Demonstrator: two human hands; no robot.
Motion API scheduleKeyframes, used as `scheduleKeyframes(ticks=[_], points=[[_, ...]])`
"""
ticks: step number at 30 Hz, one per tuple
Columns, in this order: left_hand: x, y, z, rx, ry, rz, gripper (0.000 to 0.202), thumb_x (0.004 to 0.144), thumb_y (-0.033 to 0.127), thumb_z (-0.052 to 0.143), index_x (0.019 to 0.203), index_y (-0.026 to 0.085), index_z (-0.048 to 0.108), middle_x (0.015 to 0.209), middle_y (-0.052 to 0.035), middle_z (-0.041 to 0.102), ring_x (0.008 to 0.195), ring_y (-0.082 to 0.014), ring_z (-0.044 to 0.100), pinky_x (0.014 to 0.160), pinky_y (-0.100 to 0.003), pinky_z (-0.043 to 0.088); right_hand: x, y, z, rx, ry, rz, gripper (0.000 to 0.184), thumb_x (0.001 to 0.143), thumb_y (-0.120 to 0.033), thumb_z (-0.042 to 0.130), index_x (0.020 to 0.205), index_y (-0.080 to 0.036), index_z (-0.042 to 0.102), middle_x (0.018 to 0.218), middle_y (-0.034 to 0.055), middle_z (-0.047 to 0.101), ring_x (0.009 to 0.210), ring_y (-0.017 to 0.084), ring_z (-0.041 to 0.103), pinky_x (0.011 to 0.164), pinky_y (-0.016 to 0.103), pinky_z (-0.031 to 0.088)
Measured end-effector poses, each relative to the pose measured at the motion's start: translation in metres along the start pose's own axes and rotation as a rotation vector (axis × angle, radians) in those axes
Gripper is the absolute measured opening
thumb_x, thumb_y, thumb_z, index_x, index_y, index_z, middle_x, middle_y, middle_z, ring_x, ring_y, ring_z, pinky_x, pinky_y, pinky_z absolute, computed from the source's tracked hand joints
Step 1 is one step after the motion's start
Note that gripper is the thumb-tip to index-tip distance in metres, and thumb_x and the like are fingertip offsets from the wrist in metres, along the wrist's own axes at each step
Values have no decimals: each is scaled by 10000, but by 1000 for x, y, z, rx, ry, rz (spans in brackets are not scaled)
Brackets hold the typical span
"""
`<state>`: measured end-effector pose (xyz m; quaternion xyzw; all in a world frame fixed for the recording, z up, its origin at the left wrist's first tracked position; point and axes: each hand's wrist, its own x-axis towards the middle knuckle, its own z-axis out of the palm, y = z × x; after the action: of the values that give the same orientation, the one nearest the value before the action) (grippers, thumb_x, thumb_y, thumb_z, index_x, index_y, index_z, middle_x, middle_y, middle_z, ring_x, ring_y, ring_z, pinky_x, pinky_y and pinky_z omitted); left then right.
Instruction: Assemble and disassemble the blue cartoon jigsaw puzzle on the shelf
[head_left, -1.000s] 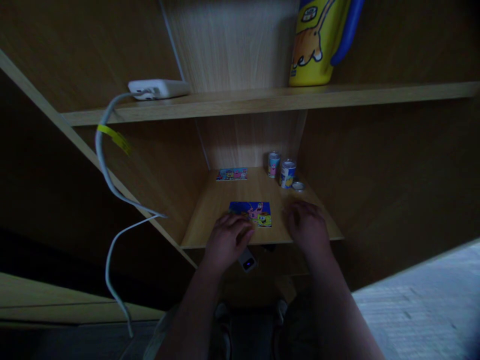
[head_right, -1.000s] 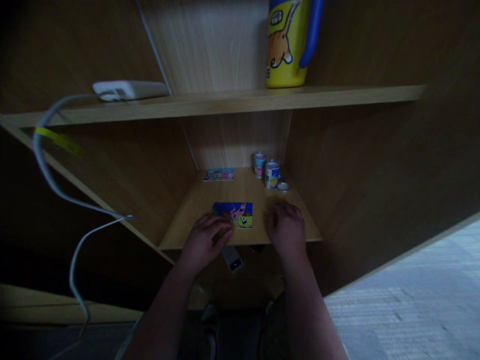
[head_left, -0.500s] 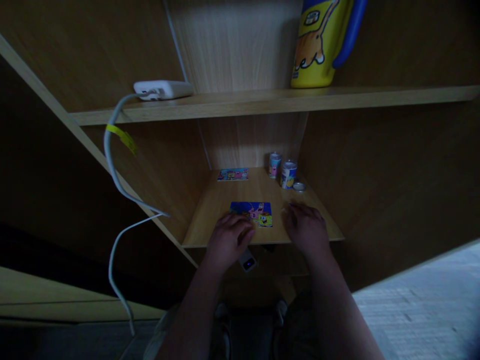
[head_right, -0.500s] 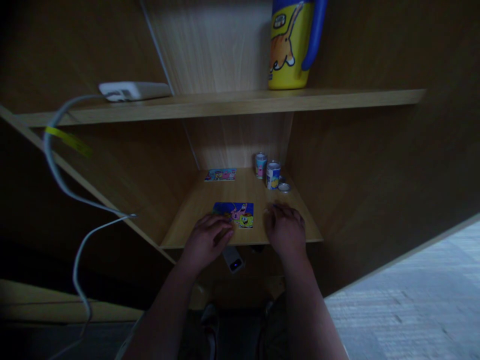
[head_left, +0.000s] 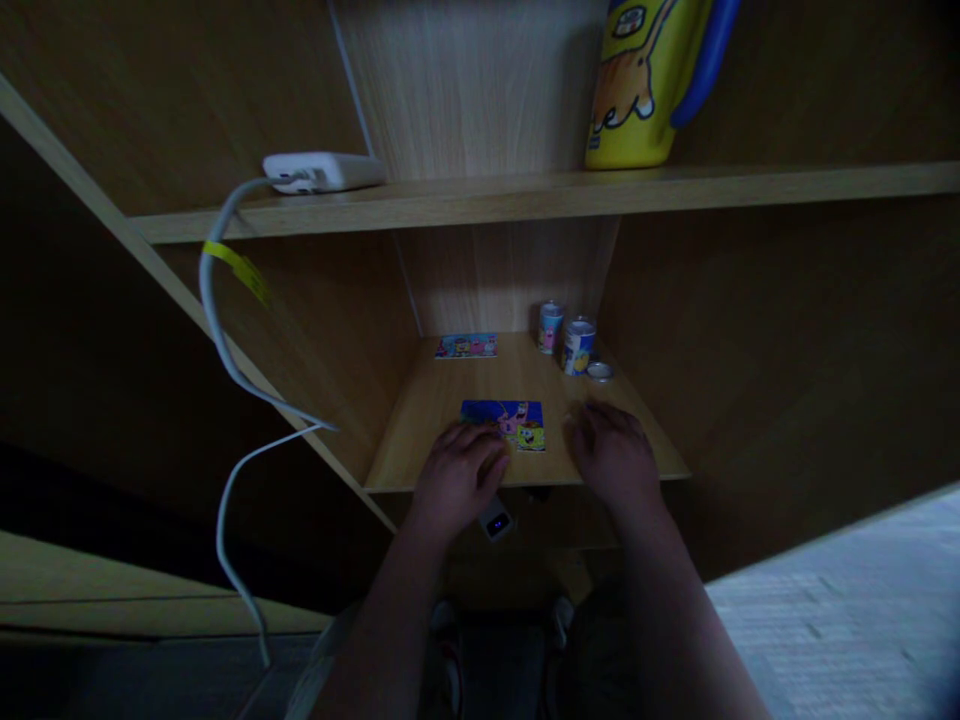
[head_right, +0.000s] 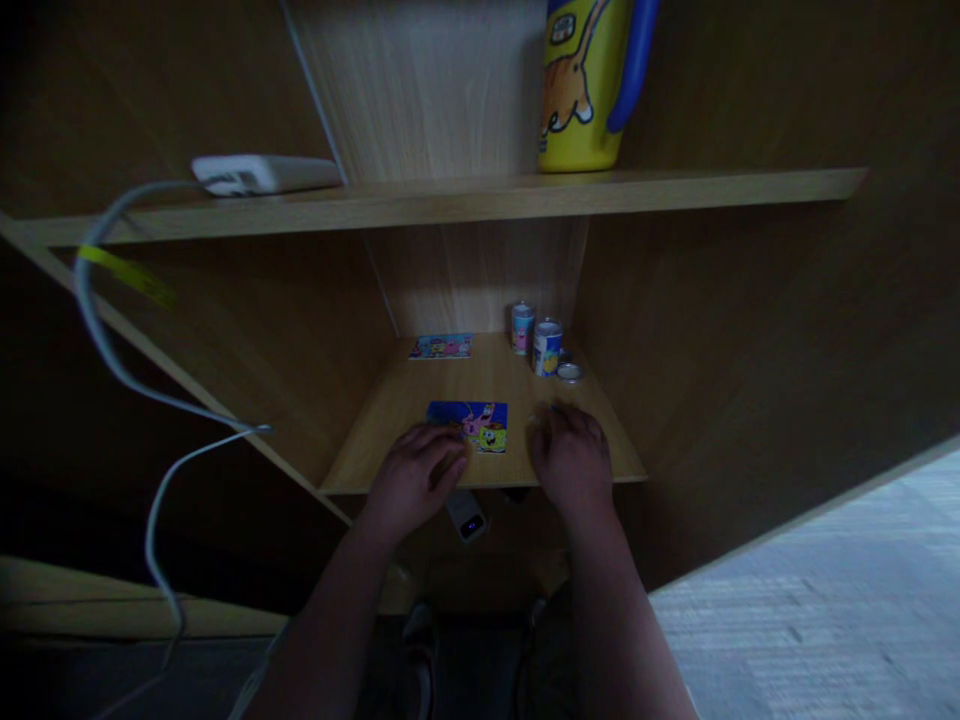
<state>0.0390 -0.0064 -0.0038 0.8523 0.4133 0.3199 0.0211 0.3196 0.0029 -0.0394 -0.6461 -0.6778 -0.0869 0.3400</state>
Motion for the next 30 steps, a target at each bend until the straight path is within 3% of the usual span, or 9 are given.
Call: scheduleKeyframes(ticks=[5,10,17,30], points=[[0,1,0,4,-20,1,119,1038,266,694,1150,260,736,1386,-76,757,1311,-299,684,1177,-565,536,0,-2,-1,7,-3,18,429,1091,-452,539,1274,-156,791,1364,199,758,1285,350,672,1142,541,491],[2,4,-1,36,-37,-6,136,1042,277,688,1166,261,739,1381,-90,765,1283,-314,709,1162,-591,548,-1,-4,-2,-10,21,16,434,1093,-463,537,1241,-150,799,1345,199,768,1245,357,686,1123,535,495],[1,3,0,6,-16,-2,132,1029,273,703,1155,274,741,1355,-78,777,1257,-308,719,1137,-575,557,-2,0,2,-5,8,0,421,1082,-425,546,1321,-160,770,1373,187,759,1272,349,677,1144,528,470],[2,3,-1,47,-49,-3,140,1046,273,684,1175,253,732,1359,-75,777,1257,-298,716,1149,-561,555,0,-7,-7,-88,-42,52,558,1108,-458,487,1461,-70,678,1380,225,749,1221,358,688,1107,495,502]])
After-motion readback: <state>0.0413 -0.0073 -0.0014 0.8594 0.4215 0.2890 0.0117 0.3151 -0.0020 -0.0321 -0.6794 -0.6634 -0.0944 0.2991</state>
